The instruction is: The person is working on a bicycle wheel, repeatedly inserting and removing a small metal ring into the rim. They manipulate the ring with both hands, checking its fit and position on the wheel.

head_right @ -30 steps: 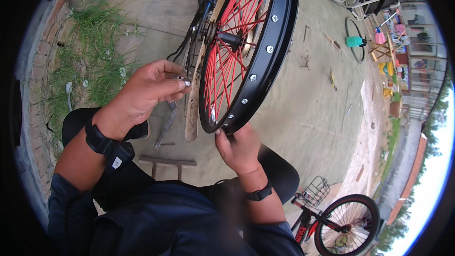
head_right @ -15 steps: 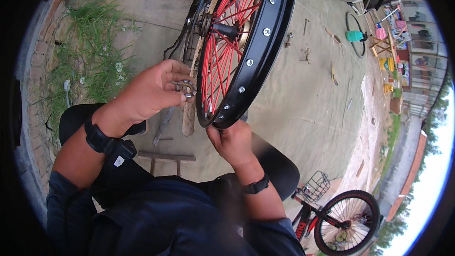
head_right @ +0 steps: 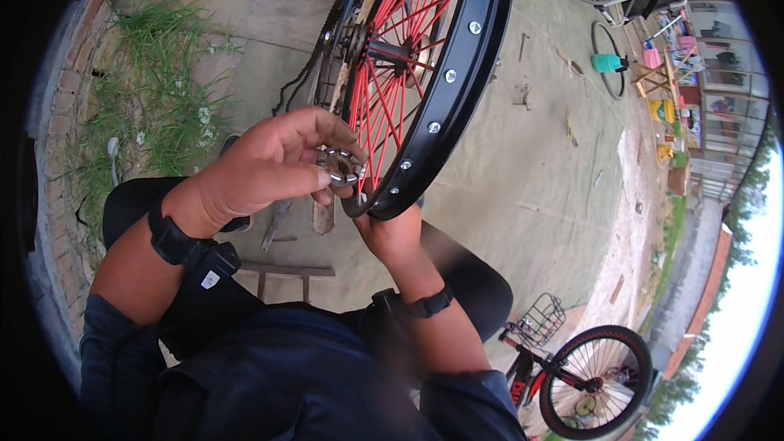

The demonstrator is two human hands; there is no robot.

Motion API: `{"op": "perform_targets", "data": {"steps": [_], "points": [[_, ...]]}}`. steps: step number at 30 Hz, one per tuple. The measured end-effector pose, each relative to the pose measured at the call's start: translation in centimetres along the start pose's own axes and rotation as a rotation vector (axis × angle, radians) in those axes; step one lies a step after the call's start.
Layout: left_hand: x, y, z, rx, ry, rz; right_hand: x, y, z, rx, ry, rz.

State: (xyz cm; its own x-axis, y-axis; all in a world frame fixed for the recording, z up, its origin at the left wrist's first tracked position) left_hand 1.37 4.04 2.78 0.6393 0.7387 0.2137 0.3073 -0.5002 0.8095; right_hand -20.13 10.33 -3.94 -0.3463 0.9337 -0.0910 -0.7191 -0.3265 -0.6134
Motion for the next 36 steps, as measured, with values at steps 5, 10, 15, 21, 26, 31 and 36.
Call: {"op": "perform_targets", "data": {"steps": [5, 10, 15, 21, 26, 31, 36], "points": [[0.1, 1.1, -0.6, 0.077, -0.12, -0.039, 0.4, 2.4, -1.9, 0.027, -0.093, -0.094], [0.1, 1.3, -1.0, 0.14, -0.139, -0.085, -1.2, 0.5, -1.4, -0.297, 0.018, -0.175], [-0.1, 1.1, -1.4, 0.2, -0.121, -0.084, -1.8, -0.8, -0.8, -0.275, 0.069, -0.185], [-0.2, 0.7, -1.2, 0.183, -0.128, -0.028, -1.2, -0.2, 3.4, -0.259, -0.199, -0.194], [0.2, -0.1, -0.8, 0.172, -0.107, 0.02, -0.4, -2.2, 8.7, -0.62, -0.188, -0.304], [0.2, -1.2, -0.4, 0.175, -0.049, 0.092, -0.1, -2.8, 7.8, -0.656, 0.069, -0.237], [-0.1, -2.8, 1.1, 0.134, 0.121, 0.18, -0.7, -4.0, 7.3, -0.526, -0.062, -0.283]]}}
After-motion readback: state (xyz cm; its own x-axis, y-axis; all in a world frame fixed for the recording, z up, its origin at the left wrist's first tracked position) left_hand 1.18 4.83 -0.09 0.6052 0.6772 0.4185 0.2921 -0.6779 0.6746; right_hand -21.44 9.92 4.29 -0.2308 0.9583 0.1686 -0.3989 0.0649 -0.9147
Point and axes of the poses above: each hand's wrist, its own x-axis away from the middle knuckle, its own z-axis out of the back of the hand, y = z × x, the point moved 2 cm from there along -x, towards the middle knuckle, and after that the axes turned 1 degree about z, right-handed, at the moved point
